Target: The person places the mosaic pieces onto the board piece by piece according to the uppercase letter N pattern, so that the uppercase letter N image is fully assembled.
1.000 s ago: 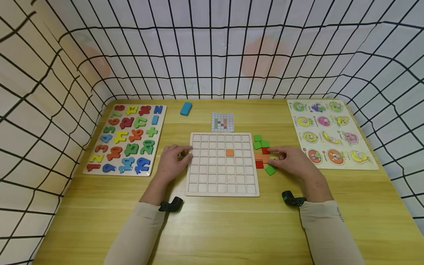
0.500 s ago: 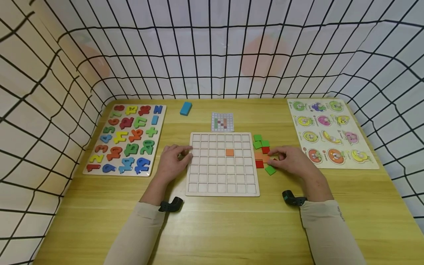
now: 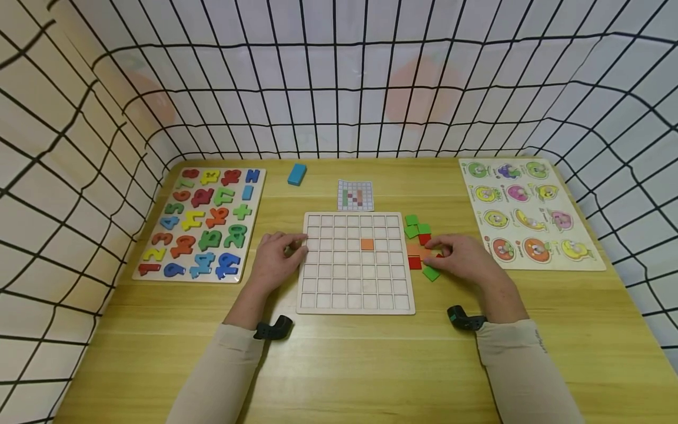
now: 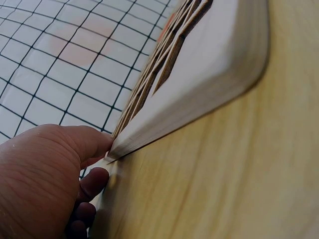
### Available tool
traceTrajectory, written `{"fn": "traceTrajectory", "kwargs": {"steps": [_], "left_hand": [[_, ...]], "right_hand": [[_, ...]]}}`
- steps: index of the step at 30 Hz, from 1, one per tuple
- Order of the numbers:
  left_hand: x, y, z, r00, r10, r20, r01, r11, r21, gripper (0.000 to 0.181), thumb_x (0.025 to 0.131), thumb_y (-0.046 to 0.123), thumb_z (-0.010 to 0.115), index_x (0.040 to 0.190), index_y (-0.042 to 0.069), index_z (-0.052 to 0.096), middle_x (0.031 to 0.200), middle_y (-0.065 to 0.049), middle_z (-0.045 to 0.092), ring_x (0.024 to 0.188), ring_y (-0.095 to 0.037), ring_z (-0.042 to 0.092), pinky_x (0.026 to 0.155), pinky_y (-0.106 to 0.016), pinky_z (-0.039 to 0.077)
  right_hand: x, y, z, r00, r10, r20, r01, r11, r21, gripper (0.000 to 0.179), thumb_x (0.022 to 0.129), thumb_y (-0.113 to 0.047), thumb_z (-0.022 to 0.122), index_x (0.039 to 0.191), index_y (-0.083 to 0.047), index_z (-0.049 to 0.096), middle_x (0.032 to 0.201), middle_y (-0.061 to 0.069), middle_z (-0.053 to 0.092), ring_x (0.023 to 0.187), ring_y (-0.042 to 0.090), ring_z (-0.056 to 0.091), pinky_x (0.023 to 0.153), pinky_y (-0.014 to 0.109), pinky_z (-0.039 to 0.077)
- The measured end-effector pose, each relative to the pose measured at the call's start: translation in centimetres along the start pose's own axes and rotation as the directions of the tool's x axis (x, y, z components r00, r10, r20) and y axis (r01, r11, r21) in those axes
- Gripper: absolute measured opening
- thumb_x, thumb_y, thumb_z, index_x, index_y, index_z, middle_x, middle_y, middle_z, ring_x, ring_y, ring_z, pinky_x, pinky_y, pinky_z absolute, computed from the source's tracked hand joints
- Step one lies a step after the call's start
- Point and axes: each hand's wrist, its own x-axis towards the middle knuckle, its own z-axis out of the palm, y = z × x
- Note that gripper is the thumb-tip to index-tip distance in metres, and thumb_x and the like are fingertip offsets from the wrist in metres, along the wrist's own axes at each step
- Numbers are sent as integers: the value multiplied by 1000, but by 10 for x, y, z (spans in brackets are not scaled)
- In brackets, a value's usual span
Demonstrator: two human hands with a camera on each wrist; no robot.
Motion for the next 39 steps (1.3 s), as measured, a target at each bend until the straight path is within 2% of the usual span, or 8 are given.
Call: {"fn": "traceTrajectory", "kwargs": {"steps": [18,39], "left_hand": [[-1,1,0,1000,-8,2,8,1000,3,32,96,27,70,125,15,74,101,-9,71,90,-27,49,81,-36,34],[0,1,0,1000,3,1,-3,1000,-6,32,95,27,70,125,15,74,102,-10,72,91,-27,49,82,-37,34]], "right_hand": [[-1,-2,-1,999,5,31,-5,1000,16,38,91,-34,76,123,-14,71,76,2,51,70,19,46,66,33,34],[0,-1,-2,999,-10,34,11,1000,-10,32,92,-33,75,117,-12,72,76,2,51,71,19,46,66,33,35]]}}
